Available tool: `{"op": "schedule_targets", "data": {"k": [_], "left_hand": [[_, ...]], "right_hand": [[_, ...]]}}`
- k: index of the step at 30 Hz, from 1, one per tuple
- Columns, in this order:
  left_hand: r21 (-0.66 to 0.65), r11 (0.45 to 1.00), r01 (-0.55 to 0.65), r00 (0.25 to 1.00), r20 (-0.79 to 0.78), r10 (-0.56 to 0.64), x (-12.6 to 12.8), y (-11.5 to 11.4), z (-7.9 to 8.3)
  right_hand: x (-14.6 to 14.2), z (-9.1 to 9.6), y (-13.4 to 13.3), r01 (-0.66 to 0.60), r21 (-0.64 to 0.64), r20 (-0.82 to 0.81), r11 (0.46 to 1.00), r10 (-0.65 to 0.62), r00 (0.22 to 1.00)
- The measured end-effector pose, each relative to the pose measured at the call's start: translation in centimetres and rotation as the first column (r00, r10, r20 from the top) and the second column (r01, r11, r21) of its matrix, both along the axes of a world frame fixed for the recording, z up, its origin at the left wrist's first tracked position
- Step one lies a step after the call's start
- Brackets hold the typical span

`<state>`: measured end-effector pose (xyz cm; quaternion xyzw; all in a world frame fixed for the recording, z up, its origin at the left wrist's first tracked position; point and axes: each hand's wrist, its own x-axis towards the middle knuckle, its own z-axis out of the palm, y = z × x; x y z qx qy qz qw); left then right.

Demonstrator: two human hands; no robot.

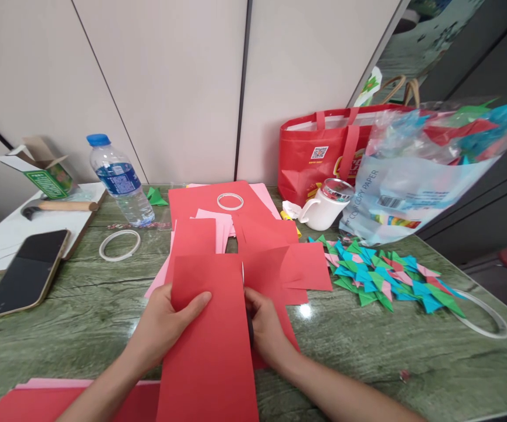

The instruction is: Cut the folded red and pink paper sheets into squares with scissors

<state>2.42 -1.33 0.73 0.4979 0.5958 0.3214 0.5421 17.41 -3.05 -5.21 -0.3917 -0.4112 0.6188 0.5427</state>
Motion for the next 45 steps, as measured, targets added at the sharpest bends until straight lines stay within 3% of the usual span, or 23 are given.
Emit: {"op": "schedule_targets", "data": {"k": [17, 27, 45], "left_hand": [[-0.011, 1.0, 0.028, 0.999, 0.024, -0.027, 0.2, 0.0, 0.1], [0.054, 0.998, -0.041, 0.999, 0.028, 0.039, 1.0, -0.4, 0.2], [0.025, 0.997, 0.07, 0.998, 0.005, -0.07, 0.3, -0.2, -0.2]], "right_hand": [[0.1, -0.3, 0.4, -0.001, -0.036, -0.041, 0.999, -0.001, 0.999], [0.6, -0.2, 0.7, -0.008, -0.012, -0.033, 1.0, 0.007, 0.999], [0.6, -0.3, 0.7, 0.005, 0.01, -0.011, 1.0, -0.005, 1.0]]}}
